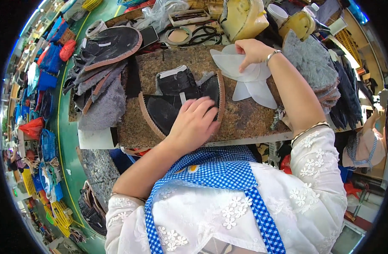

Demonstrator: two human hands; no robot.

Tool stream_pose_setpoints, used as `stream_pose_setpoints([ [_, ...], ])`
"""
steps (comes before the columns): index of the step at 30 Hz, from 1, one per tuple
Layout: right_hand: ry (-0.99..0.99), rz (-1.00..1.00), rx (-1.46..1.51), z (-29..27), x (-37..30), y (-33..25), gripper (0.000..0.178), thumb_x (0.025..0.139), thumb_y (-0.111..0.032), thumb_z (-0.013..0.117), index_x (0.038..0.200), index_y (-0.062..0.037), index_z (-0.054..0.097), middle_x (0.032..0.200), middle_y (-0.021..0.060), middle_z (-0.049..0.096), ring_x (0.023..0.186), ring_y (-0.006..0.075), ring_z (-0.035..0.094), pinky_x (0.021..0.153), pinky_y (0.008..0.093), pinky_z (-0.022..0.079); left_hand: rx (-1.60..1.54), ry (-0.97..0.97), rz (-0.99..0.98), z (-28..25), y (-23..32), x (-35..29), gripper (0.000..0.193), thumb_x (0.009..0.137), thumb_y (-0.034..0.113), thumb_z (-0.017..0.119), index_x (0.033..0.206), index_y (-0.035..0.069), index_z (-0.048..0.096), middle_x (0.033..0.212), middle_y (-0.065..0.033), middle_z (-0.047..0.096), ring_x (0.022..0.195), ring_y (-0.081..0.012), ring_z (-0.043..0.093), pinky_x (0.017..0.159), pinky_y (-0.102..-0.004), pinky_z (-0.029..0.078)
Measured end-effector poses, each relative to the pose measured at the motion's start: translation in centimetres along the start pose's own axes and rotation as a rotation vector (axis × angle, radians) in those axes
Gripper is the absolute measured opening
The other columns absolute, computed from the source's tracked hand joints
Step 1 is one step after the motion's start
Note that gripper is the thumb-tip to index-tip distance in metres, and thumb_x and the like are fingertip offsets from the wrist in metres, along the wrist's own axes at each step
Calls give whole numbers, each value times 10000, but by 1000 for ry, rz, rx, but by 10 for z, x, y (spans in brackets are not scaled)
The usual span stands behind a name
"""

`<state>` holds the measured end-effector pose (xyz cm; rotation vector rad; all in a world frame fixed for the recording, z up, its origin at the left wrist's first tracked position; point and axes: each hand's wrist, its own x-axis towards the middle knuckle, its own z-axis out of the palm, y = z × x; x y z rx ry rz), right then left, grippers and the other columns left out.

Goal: Aligning and layering lining and foam components onto shoe upper parts at a factory workbench.

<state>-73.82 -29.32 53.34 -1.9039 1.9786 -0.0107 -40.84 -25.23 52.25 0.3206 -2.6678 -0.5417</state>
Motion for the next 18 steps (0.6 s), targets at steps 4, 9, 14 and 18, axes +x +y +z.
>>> stream_pose_setpoints([
  [4,-30,12,-147,-3,2,1,587,463,-342,877,857,-46,559,857,111,583,851,292,548,763,366,454,7,34,105,19,-7,54,407,797,242,651,1119,4,574,1194,-149,546,1175,-305,492,972,-408,383],
  [9,222,-34,-192,14,-26,-12,532,511,-339,859,855,-49,574,862,119,586,906,297,568,799,382,455,213,-122,14,48,-26,77,529,831,364,596,1159,-48,542,1208,-196,522,1196,-300,459,978,-395,376],
  [14,583,-213,-105,30,-47,-7,211,676,-137,705,804,-56,559,816,91,588,845,306,567,737,389,464,271,-121,35,56,-24,80,497,818,355,607,1110,-44,560,1153,-182,534,1114,-295,494,929,-395,401],
  [18,843,-292,-254,45,-55,-9,138,717,-118,675,785,-74,564,808,78,589,816,276,571,688,361,482,195,-183,18,51,-24,89,407,804,328,617,1005,-26,593,1010,-139,559,1005,-289,530,857,-389,432],
])
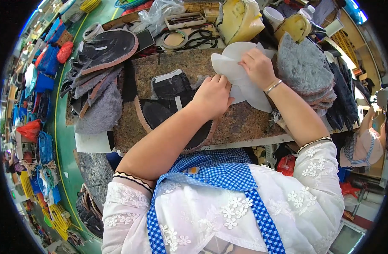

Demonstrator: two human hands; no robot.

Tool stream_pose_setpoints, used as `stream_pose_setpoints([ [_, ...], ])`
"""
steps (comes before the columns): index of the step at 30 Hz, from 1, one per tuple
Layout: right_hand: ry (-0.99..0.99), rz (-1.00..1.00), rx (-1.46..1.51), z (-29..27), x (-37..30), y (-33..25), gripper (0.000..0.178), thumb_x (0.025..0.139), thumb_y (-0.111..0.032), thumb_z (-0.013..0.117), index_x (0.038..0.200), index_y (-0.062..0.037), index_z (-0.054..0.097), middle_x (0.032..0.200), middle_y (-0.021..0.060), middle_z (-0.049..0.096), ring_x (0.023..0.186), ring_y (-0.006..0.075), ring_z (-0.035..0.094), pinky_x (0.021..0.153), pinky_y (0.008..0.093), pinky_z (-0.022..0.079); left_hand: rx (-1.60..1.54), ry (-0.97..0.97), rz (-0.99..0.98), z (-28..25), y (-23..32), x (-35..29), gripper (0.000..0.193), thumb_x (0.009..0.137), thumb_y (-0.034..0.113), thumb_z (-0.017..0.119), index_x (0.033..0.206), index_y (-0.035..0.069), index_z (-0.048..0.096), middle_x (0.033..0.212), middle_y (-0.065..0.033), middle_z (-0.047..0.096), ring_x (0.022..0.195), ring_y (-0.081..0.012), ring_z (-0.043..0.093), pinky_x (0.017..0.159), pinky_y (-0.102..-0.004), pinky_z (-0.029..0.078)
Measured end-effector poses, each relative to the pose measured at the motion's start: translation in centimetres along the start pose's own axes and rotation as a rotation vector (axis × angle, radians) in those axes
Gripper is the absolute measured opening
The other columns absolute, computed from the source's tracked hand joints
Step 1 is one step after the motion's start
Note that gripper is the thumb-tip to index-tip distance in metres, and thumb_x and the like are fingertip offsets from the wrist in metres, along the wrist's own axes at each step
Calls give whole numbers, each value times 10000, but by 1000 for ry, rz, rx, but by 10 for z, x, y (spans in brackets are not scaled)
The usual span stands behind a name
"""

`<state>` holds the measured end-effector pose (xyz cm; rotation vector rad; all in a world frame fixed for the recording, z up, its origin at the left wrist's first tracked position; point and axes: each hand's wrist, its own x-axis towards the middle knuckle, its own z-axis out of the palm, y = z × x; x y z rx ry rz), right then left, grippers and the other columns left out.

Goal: Aligning and layering lining and foam components onto shoe upper parts at a factory workbench.

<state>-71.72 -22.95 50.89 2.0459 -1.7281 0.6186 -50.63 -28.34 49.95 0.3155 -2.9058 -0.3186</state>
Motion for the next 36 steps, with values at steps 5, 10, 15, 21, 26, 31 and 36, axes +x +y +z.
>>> stream_pose_setpoints([
  [5,-113,180,-126,-1,3,-11,186,773,-214,689,763,-68,574,786,94,583,782,270,588,680,365,483,44,-12,4,-1,1,4,381,800,314,618,981,-20,597,963,-126,560,965,-288,542,834,-384,442],
  [10,-299,405,103,-7,13,0,243,827,-275,659,805,-37,615,794,129,624,734,272,611,668,368,480,181,115,21,13,9,4,389,802,312,614,1006,-18,589,966,-128,561,959,-291,546,831,-385,441],
  [15,-97,773,805,-45,30,-23,203,871,-212,648,843,-11,656,728,32,648,618,102,580,557,253,441,239,-56,-16,6,12,4,394,822,299,598,1057,-17,581,959,-136,563,958,-293,546,844,-381,441],
  [21,175,758,969,-71,20,-44,133,869,-153,658,857,-22,673,762,-29,637,669,34,540,601,186,438,-909,158,-273,-26,-9,-18,358,869,281,619,1054,-24,597,1079,-163,602,947,-218,576,807,-336,454],
  [26,-420,686,1142,-54,-9,-121,115,829,-129,689,883,-27,683,778,5,665,734,56,588,670,220,475,-1321,78,-626,-78,-17,-107,236,893,69,534,1124,42,575,863,-3,616,624,-46,515,566,-185,418],
  [31,-374,562,1088,-22,-8,-159,150,802,-158,708,850,-20,675,735,64,678,672,120,635,626,247,484,-1493,337,-954,-68,-5,-156,217,913,101,523,1119,36,538,736,2,604,573,-56,511,521,-190,393],
  [36,-510,478,885,-22,5,-170,310,724,-223,756,939,-32,639,720,119,661,658,242,650,618,307,491,-765,421,-849,-41,2,-181,449,783,108,710,1153,8,476,678,-60,627,573,-109,594,529,-247,454],
])
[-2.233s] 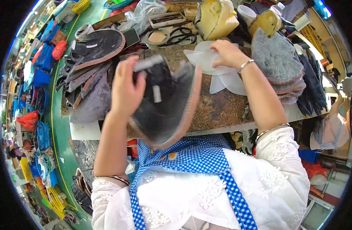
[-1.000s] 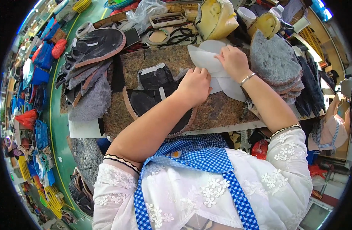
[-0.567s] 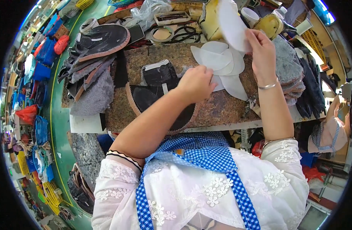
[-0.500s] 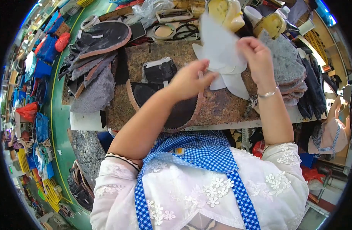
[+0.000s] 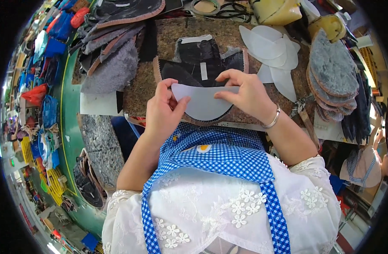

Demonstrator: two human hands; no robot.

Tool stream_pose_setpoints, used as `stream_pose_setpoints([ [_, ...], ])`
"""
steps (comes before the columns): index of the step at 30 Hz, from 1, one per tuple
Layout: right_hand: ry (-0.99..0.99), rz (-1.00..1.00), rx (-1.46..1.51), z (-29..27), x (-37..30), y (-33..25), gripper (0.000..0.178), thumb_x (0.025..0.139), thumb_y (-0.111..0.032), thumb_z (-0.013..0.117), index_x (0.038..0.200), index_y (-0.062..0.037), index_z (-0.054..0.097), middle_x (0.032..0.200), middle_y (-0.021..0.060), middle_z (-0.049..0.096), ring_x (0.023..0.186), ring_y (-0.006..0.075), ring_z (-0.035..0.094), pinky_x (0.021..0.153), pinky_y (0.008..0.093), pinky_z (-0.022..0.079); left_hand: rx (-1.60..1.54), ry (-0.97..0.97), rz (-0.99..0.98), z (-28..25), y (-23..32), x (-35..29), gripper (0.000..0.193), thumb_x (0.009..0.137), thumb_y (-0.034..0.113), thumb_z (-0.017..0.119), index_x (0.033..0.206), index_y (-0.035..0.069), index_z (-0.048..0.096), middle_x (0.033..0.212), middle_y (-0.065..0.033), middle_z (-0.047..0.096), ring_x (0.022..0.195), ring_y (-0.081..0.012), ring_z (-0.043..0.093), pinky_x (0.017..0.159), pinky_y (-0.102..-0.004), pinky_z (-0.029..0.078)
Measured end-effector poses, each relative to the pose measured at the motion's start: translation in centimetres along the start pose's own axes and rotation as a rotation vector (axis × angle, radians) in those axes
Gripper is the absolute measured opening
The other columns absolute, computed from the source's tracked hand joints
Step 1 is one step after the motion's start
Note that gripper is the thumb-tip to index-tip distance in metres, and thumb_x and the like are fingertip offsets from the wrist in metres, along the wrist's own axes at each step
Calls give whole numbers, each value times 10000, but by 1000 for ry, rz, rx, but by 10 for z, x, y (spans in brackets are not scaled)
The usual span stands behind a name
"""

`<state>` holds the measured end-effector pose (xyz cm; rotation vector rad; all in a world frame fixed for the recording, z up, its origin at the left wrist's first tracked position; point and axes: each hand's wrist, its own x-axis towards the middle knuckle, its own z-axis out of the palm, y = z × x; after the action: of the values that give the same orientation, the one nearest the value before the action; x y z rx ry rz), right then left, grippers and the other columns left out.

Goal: Aligning and layering lining and foam components onto shoe upper parts at a factory workbench.

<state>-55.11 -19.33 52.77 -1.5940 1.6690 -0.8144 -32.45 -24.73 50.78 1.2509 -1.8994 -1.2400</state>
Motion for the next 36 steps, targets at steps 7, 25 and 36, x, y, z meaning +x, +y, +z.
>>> stream_pose_setpoints([
  [7,-19,18,-85,6,1,10,416,682,-185,776,1033,-48,602,790,107,645,713,279,632,662,342,492,254,-48,-24,2,-1,-4,537,732,132,740,1171,18,454,608,-34,592,557,-189,608,549,-295,465],
  [25,68,170,576,-19,38,1,327,779,-229,754,960,8,620,862,43,661,785,102,611,725,245,500,-371,-63,-156,0,41,60,206,868,90,605,1056,10,584,882,-30,639,748,-79,574,579,-215,450],
  [36,382,-177,671,6,15,-7,215,801,-29,703,1003,6,641,978,-6,616,880,65,579,774,199,465,-878,69,-69,21,47,34,183,928,71,519,1078,58,623,942,-35,665,763,-81,618,584,-219,516],
])
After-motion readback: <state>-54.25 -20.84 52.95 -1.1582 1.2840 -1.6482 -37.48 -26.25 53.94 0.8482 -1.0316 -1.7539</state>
